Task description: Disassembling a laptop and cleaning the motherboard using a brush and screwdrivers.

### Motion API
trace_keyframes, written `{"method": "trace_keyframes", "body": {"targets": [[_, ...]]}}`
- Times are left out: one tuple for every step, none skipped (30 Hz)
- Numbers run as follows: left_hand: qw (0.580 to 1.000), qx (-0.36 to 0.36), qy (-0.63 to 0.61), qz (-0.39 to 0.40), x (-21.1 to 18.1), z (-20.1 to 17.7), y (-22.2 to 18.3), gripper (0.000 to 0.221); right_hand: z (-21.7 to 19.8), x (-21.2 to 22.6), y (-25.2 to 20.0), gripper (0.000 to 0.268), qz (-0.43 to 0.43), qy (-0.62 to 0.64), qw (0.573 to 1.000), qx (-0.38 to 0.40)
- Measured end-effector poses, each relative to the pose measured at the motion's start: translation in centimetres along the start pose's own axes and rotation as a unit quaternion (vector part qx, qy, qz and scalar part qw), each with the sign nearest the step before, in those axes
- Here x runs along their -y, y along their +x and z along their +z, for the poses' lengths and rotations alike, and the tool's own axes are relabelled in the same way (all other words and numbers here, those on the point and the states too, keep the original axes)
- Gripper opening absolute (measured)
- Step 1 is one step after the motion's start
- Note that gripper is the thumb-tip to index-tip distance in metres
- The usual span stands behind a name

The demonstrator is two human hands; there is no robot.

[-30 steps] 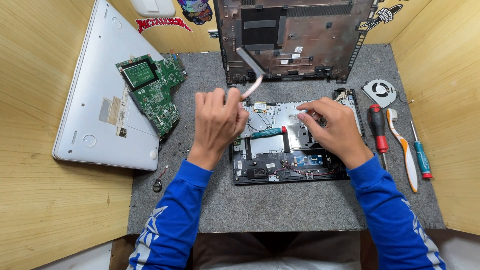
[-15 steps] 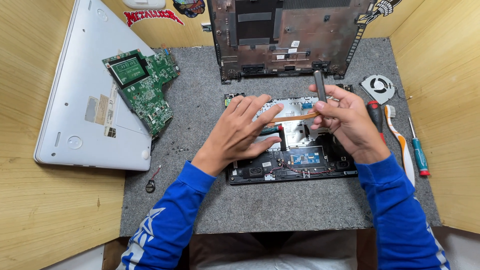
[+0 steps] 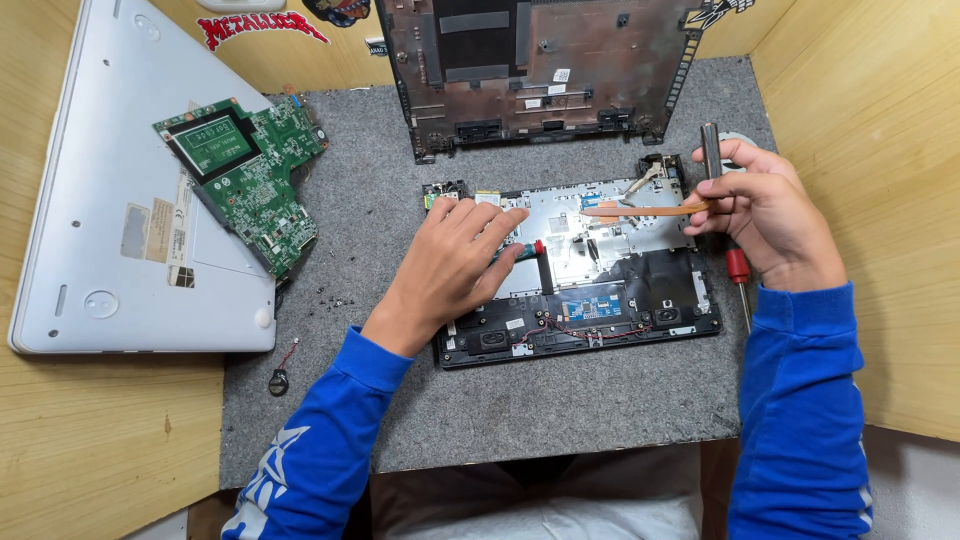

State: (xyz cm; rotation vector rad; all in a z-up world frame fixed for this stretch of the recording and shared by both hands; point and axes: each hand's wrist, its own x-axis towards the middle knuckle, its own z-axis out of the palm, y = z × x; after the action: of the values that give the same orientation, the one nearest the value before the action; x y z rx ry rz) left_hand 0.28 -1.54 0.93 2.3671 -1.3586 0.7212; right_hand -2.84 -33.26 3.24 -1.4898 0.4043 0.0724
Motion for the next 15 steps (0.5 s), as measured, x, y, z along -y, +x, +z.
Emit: {"method": "trace_keyframes", "body": {"targets": [[1.0,-0.001,-0.001,0.0,0.0,0.0,0.0,0.028,-0.3,-0.1,0.2,0.031,0.0,0.0,1.0,-0.001],[1.0,0.002,-0.002,0.0,0.0,0.1,0.0,0.027,-0.6,-0.2,0.3,0.03,0.015,-0.006,1.0,0.006],[1.0,0.004,-0.003,0.0,0.0,0.1,-0.1,0.026,-0.9,-0.4,0.5,0.029,0.031,-0.013,0.999,0.013],[1.0,0.003,-0.004,0.001,0.0,0.1,0.0,0.026,-1.1,-0.4,0.5,0.029,0.031,-0.013,0.999,0.012],[1.0,0.002,-0.007,0.006,0.0,0.2,0.0,0.025,-1.3,-0.6,0.4,0.031,0.034,-0.026,0.998,0.035],[1.0,0.001,-0.01,0.012,0.0,0.2,0.0,0.023,-1.6,-0.7,0.4,0.033,0.038,-0.039,0.997,0.058],[1.0,0.001,-0.011,0.013,-0.1,0.2,0.0,0.023,-1.4,-0.7,0.4,0.033,0.038,-0.039,0.997,0.056],[1.0,0.007,-0.007,0.013,-0.2,0.1,0.1,0.023,-1.2,-0.6,0.4,0.029,0.051,-0.05,0.995,0.066],[1.0,0.014,-0.003,0.014,-0.3,0.0,0.1,0.024,-1.0,-0.7,0.3,0.027,0.064,-0.06,0.993,0.076],[1.0,0.015,-0.004,0.016,-0.4,0.1,0.0,0.024,-0.6,-0.4,0.1,0.027,0.065,-0.058,0.993,0.075],[1.0,0.018,-0.002,0.014,-0.5,0.2,0.0,0.029,-0.2,-0.2,0.0,0.025,0.083,-0.07,0.99,0.09],[1.0,0.021,0.0,0.011,-0.6,0.2,0.0,0.034,0.1,0.1,-0.2,0.024,0.101,-0.081,0.986,0.104],[1.0,0.022,-0.001,0.013,-0.8,0.2,0.2,0.034,0.0,-0.1,-0.1,0.024,0.101,-0.08,0.986,0.103],[1.0,0.026,-0.011,0.014,-1.0,0.1,0.3,0.041,-0.2,-0.3,-0.1,0.026,0.095,-0.065,0.986,0.122],[0.999,0.03,-0.02,0.013,-1.3,0.1,0.3,0.047,-0.3,-0.4,0.0,0.028,0.089,-0.051,0.985,0.142]]}}
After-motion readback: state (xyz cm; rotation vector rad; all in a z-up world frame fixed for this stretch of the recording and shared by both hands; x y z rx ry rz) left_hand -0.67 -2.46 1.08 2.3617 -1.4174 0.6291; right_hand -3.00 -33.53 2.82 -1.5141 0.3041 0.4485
